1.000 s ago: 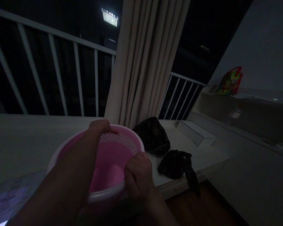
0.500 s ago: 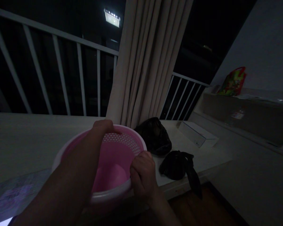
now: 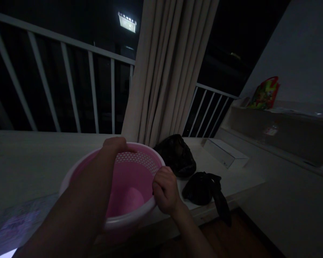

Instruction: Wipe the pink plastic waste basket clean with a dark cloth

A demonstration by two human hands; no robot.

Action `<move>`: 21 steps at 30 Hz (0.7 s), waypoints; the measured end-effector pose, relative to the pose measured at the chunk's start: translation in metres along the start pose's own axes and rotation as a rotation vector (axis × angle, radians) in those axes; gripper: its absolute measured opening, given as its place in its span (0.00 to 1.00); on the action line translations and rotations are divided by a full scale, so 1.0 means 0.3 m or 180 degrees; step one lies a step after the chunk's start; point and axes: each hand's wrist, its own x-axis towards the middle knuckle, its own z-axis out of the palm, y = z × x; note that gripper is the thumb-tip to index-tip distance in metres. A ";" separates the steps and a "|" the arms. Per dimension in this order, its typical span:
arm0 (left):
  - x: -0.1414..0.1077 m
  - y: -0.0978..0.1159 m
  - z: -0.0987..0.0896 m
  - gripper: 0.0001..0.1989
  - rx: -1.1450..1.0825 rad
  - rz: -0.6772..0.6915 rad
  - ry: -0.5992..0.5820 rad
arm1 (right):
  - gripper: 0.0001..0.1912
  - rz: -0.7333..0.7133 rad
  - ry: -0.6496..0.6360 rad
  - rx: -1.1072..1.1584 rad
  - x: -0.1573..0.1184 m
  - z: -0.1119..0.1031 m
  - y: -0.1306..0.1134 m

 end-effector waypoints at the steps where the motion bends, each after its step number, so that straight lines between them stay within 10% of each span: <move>1: 0.001 0.001 0.000 0.45 -0.0002 -0.0002 -0.0004 | 0.13 0.0008 0.0023 0.0003 0.001 0.001 0.002; 21: 0.000 0.021 -0.003 0.46 0.0008 0.0072 -0.0062 | 0.13 0.0068 0.0273 -0.0060 -0.021 0.013 -0.025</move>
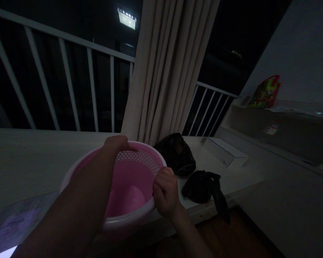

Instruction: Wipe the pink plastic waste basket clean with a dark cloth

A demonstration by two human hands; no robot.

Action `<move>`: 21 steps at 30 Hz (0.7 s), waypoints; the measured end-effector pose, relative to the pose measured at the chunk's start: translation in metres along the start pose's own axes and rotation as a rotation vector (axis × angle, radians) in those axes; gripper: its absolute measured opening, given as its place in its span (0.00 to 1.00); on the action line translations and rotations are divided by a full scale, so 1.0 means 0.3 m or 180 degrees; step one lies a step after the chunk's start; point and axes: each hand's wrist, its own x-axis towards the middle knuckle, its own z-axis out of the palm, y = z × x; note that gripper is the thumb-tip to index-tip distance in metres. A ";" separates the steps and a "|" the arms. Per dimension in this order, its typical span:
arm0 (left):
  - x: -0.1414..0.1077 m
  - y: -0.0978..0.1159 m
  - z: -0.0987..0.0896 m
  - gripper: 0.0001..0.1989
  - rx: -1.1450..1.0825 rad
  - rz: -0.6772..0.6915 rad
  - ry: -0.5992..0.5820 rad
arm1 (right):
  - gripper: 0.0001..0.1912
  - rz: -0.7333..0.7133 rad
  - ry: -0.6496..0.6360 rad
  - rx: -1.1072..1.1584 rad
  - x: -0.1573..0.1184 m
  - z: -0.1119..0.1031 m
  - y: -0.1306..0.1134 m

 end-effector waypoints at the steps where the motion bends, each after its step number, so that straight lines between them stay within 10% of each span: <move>1: -0.001 0.001 -0.001 0.46 0.0004 -0.0010 0.0000 | 0.13 -0.0009 0.0001 0.0005 0.000 -0.001 -0.001; 21: 0.021 -0.009 0.014 0.38 -0.0162 0.0174 0.0024 | 0.12 -0.0062 0.0019 0.0025 -0.007 -0.001 0.004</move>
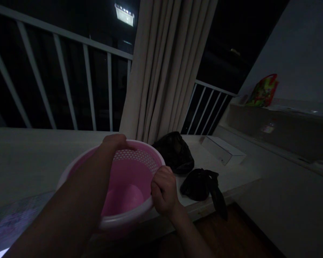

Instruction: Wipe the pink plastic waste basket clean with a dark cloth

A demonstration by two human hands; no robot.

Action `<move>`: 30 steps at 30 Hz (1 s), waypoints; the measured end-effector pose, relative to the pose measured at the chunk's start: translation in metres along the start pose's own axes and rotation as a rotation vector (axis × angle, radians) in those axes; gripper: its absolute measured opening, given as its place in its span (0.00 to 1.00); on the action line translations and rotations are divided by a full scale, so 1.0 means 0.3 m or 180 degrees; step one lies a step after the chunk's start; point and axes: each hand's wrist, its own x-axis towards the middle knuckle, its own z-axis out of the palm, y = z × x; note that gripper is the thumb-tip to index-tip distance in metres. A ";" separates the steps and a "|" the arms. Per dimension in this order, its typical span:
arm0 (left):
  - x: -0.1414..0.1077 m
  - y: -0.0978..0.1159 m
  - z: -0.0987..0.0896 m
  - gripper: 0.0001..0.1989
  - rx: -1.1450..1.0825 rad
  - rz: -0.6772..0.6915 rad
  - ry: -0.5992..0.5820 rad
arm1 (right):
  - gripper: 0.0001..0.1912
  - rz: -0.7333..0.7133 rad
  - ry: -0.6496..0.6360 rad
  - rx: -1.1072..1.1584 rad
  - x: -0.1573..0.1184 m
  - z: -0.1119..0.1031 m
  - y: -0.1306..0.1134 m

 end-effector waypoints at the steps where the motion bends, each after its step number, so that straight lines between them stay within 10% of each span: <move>1: 0.001 -0.001 0.002 0.38 -0.0011 0.0009 0.0025 | 0.12 -0.0002 0.0001 -0.0002 -0.001 0.001 0.001; 30: -0.054 0.024 -0.017 0.45 0.0343 -0.0087 0.0103 | 0.11 -0.0090 0.0137 -0.0103 -0.020 -0.003 -0.022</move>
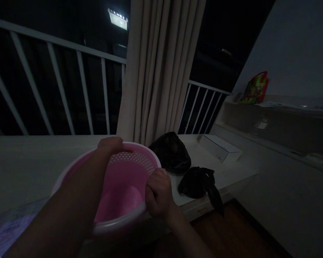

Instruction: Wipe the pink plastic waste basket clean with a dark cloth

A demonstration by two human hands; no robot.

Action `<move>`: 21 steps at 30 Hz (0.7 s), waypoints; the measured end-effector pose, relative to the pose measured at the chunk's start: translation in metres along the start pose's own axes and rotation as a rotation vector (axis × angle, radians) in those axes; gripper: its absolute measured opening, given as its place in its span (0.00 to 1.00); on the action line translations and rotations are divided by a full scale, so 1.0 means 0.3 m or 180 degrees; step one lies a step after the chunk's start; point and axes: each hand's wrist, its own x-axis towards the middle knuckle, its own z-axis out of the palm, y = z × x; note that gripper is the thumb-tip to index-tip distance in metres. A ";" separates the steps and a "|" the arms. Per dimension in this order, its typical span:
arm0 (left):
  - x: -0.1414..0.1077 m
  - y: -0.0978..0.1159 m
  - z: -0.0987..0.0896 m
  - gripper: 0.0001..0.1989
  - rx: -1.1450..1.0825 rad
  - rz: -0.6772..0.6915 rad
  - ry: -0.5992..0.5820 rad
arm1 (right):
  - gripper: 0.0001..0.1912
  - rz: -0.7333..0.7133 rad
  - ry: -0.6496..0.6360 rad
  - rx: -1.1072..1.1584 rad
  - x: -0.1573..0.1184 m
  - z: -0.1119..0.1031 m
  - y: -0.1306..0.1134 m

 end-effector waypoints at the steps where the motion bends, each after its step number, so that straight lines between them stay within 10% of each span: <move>1: 0.002 -0.001 0.002 0.45 0.0008 0.0004 0.0017 | 0.11 -0.0005 0.0016 0.0013 -0.001 -0.001 -0.001; 21: 0.007 0.014 0.004 0.42 -0.0081 0.0175 0.0099 | 0.11 0.0085 0.0023 -0.0045 -0.003 -0.006 -0.031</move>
